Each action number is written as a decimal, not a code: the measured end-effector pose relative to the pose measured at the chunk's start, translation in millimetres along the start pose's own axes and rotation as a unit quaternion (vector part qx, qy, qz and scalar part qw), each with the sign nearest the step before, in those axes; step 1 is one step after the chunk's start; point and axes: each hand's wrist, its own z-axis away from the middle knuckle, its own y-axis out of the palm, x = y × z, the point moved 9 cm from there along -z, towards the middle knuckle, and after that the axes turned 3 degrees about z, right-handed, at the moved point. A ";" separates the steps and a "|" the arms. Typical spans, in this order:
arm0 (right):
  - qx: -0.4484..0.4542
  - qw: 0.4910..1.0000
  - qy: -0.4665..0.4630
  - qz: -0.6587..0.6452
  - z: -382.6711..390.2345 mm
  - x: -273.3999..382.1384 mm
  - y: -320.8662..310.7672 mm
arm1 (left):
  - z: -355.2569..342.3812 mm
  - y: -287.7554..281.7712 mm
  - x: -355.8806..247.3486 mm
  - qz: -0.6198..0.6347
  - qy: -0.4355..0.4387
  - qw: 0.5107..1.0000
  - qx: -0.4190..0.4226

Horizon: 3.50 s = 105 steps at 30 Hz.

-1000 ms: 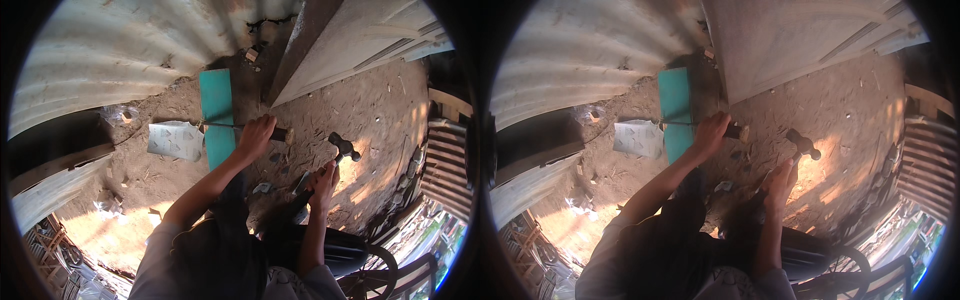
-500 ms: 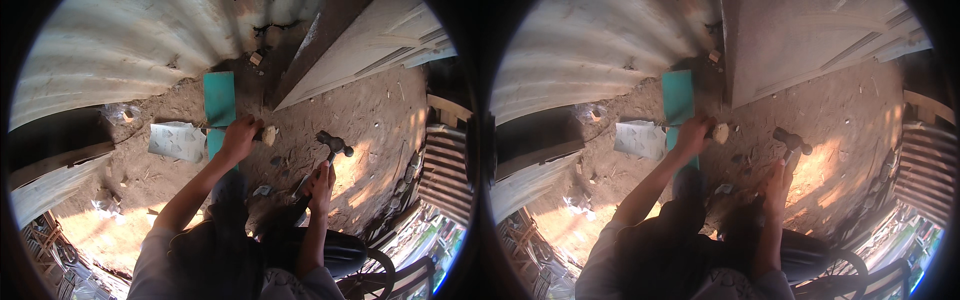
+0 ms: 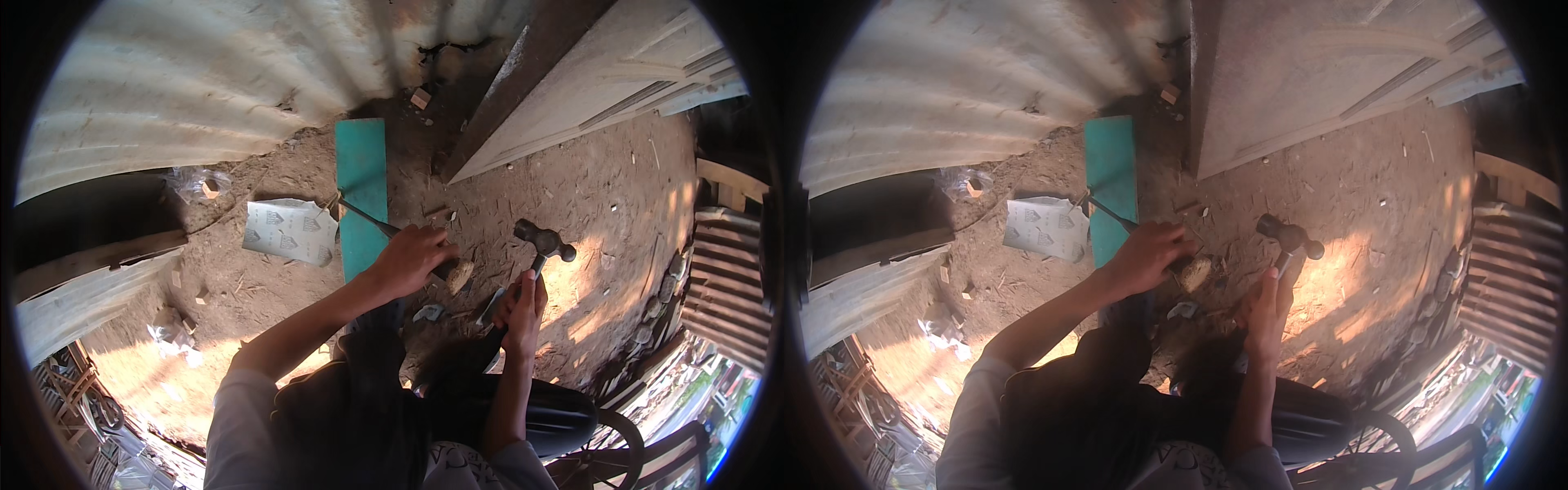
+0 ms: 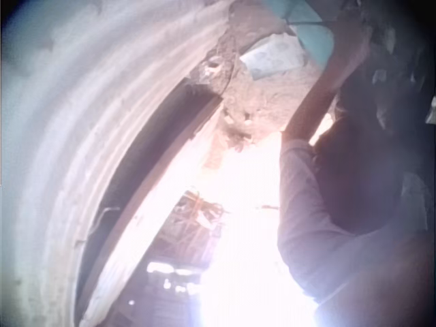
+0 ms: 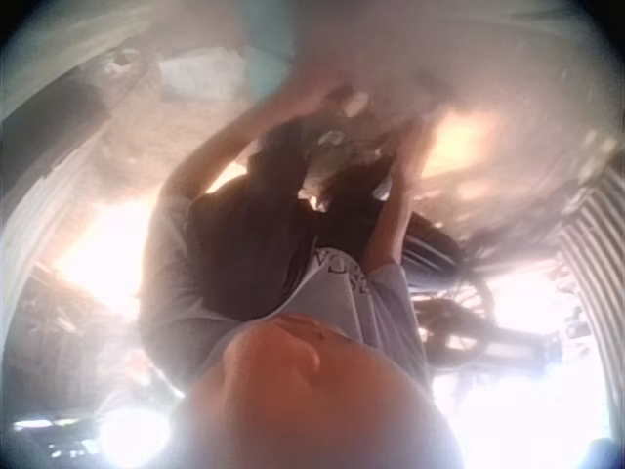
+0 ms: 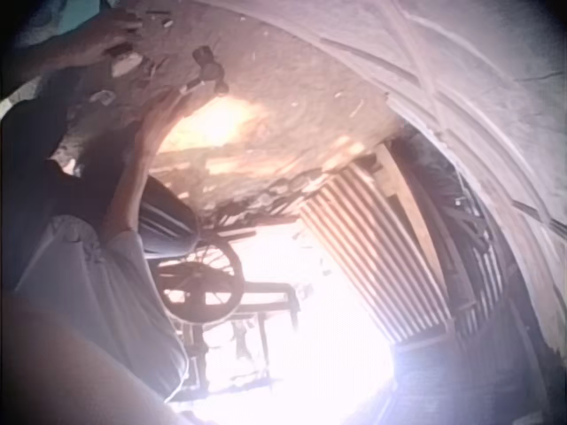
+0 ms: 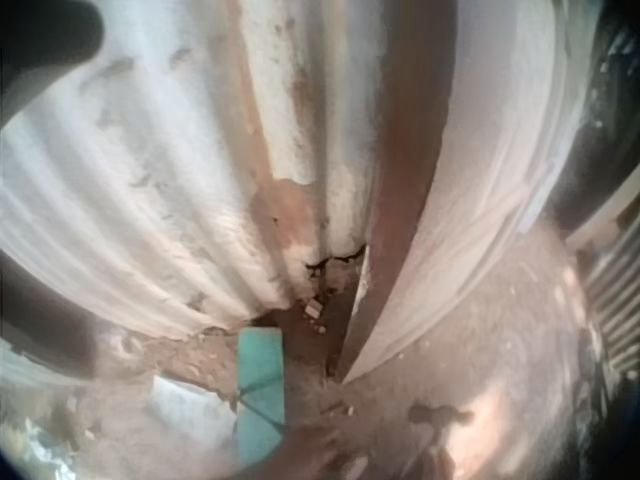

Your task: The person sits on the ground and uses a hammer and chisel to shape a small round wooden object placed on a green plank. They repeatedly strike the chisel to carve the wood, occasionally repositioning the object and tools.

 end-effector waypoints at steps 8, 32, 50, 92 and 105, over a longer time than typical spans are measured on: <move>-0.011 1.000 -0.003 -0.003 4.4 2.6 -5.3 | -3.9 -9.9 5.9 0.018 0.001 1.000 -0.024; -0.001 1.000 -0.005 0.003 7.6 5.2 -10.1 | -2.3 -35.9 40.5 -0.004 -0.057 0.993 -0.105; 0.013 1.000 -0.016 0.016 10.7 6.5 -3.8 | -1.1 -43.4 3.9 0.065 -0.021 0.981 -0.181; 0.009 0.967 -0.213 0.139 60.8 30.4 36.1 | -17.8 -40.8 26.8 0.044 -0.082 0.958 -0.272; -0.008 0.952 -0.232 0.199 55.4 30.0 31.3 | -13.2 -37.5 27.9 0.041 -0.069 0.961 -0.266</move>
